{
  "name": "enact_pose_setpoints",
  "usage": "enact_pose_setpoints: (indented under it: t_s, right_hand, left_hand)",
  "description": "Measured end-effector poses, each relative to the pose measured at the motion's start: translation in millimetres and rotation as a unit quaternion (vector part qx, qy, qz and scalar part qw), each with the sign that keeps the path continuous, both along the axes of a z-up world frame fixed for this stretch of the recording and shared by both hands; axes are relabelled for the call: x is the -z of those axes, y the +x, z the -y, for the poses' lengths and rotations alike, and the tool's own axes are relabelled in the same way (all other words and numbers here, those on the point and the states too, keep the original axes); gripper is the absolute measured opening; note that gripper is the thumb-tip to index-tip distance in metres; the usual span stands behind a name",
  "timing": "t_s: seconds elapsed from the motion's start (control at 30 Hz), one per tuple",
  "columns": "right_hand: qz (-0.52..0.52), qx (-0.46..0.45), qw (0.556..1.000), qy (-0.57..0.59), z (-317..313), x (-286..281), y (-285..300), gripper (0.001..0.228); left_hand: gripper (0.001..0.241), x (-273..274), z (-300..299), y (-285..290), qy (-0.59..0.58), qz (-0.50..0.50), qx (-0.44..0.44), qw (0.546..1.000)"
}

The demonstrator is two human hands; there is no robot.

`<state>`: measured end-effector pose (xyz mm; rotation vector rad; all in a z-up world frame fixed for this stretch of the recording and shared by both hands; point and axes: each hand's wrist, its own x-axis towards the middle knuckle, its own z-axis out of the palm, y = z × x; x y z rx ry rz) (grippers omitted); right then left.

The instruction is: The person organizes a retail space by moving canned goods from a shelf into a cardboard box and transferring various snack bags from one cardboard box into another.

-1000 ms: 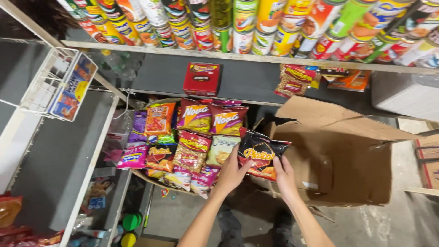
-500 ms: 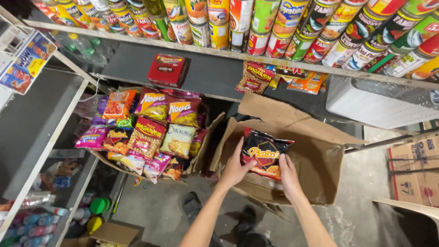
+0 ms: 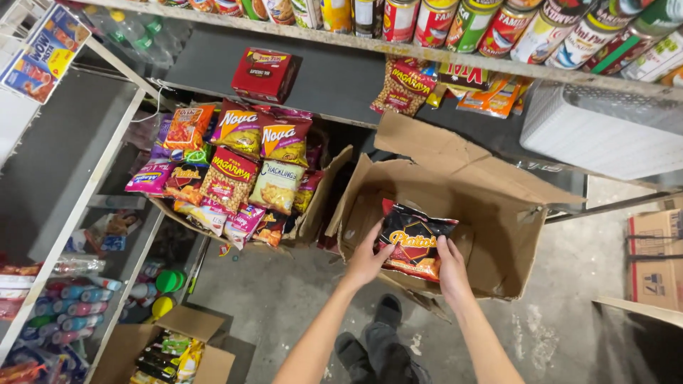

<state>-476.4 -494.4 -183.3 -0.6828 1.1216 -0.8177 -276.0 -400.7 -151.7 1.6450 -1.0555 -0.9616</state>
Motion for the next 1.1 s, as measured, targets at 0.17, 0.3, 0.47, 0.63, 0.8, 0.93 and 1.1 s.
enact_pose_setpoints:
  t_s: [0.17,0.3,0.47,0.63,0.8,0.93,1.1]
  right_hand:
    - [-0.021,-0.011,1.000,0.008,-27,-7,-15,0.055]
    - [-0.003,0.009,1.000,-0.004,-24,22,-31,0.052]
    - [-0.004,0.029,1.000,0.000,-1,49,-47,0.051]
    - [-0.042,0.027,0.999,-0.003,53,125,-64,0.052]
    - [-0.061,0.011,0.997,0.044,93,171,-69,0.052]
    - [-0.089,0.003,0.995,0.036,114,220,-76,0.052]
    - [-0.095,0.005,0.994,0.055,133,281,-84,0.048]
  left_hand:
    - [0.073,34,-9,-17,0.006,-0.010,0.017,1.000]
    - [0.073,35,0,-27,-0.057,0.014,0.044,0.997]
    - [0.072,58,28,-47,0.023,-0.005,0.051,0.998]
    - [0.071,129,82,-63,0.051,-0.055,0.042,0.996]
    - [0.068,195,118,-68,0.038,-0.012,0.028,0.999]
    - [0.065,236,136,-77,0.064,0.006,0.030,0.997]
    - [0.065,275,149,-84,0.156,-0.025,0.031,0.987]
